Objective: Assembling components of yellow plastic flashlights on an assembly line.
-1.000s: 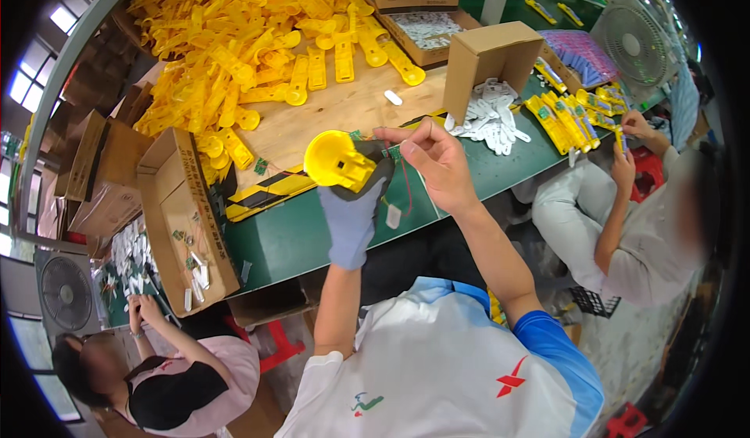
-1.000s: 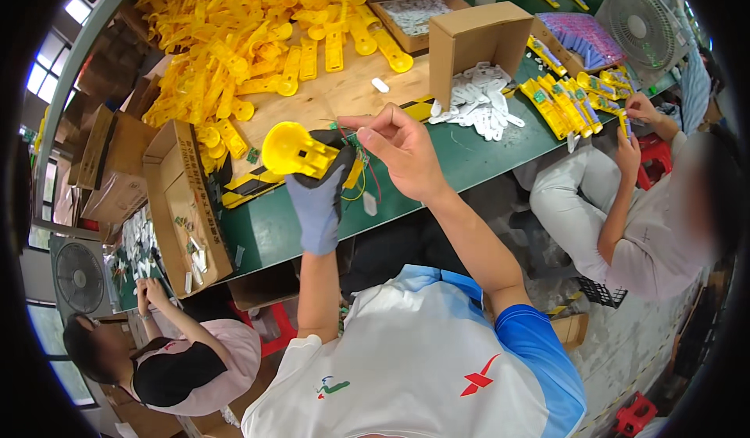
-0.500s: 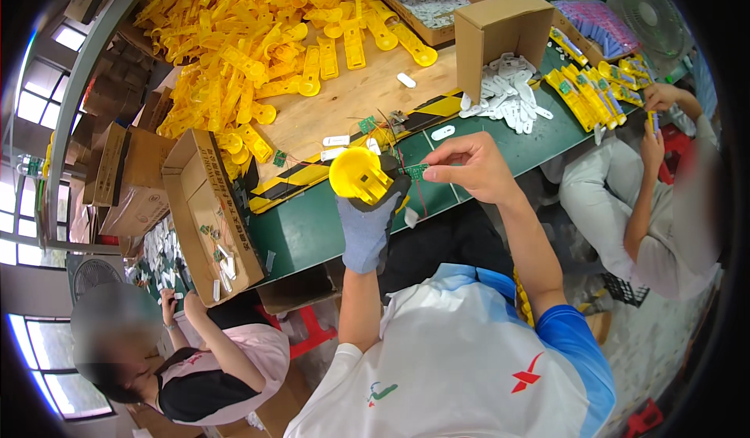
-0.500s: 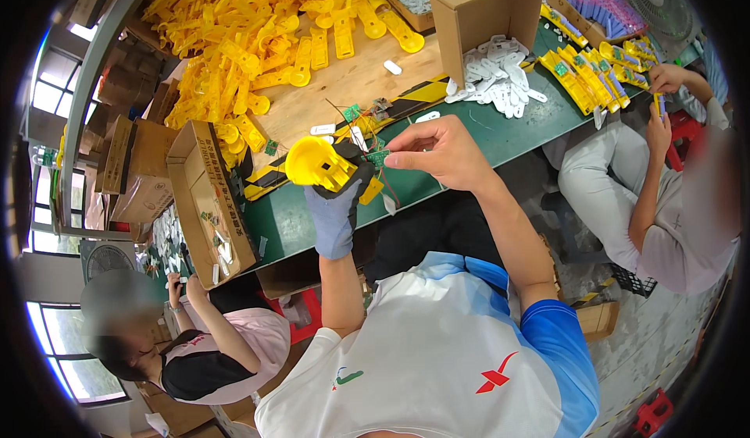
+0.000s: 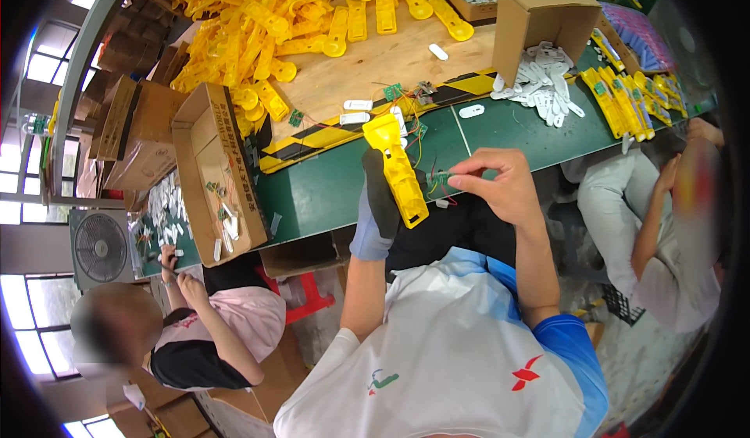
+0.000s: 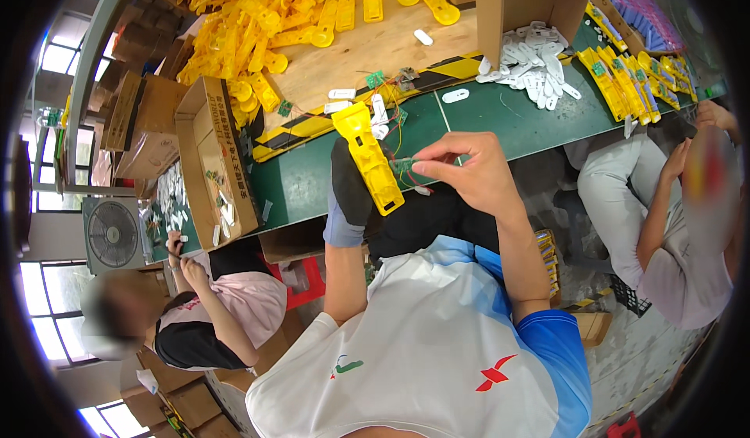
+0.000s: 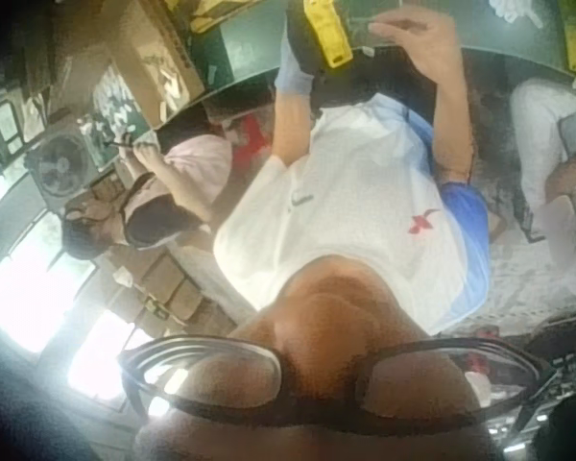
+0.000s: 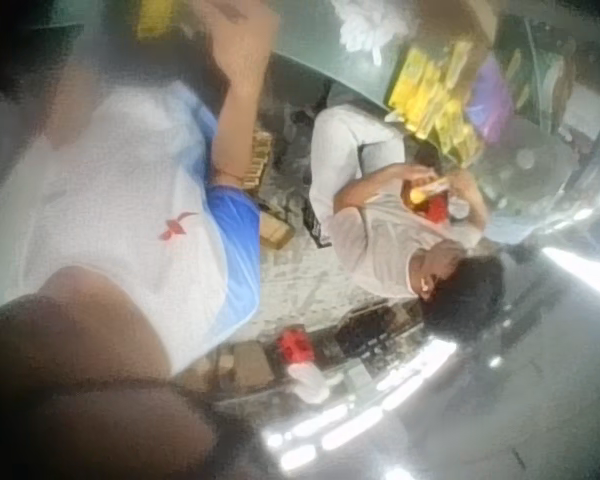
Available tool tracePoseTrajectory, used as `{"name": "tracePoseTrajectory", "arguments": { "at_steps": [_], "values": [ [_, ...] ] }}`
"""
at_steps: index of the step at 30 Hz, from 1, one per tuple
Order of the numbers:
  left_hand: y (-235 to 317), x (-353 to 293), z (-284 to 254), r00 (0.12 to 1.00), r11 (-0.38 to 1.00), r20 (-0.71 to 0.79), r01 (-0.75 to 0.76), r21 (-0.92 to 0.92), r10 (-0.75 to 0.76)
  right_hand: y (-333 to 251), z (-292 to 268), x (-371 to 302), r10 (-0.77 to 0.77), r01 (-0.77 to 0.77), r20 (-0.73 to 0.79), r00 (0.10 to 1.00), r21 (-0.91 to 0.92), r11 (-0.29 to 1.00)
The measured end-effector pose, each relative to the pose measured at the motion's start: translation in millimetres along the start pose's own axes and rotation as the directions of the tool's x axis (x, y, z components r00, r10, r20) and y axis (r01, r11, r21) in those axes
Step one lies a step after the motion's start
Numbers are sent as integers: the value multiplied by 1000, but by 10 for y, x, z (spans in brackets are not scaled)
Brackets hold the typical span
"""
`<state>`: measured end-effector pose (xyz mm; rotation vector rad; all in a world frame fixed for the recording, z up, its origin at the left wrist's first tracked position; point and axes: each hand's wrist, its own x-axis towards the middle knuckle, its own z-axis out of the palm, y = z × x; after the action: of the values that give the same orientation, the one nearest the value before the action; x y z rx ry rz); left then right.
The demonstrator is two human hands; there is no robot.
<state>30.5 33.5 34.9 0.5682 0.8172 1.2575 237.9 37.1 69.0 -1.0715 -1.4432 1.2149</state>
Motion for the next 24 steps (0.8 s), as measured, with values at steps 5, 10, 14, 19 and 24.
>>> {"name": "tracePoseTrajectory", "arguments": {
  "at_steps": [5,10,14,19,24],
  "values": [
    [-127,-14,-74,997,995,34,69,-65,-66,-61,107,67,-74,62,227,971,60,996],
    [-246,4,-87,994,997,102,50,-58,-44,225,220,291,53,-62,110,993,86,994],
    [-198,-25,-25,987,990,114,125,-64,-117,319,209,316,101,-111,84,991,122,986],
    [-163,-39,14,987,992,109,120,-40,-115,394,212,301,104,-131,122,987,245,961],
    [-178,-27,54,991,993,79,115,-42,-111,447,204,320,123,-144,105,987,216,966]
  ]
}}
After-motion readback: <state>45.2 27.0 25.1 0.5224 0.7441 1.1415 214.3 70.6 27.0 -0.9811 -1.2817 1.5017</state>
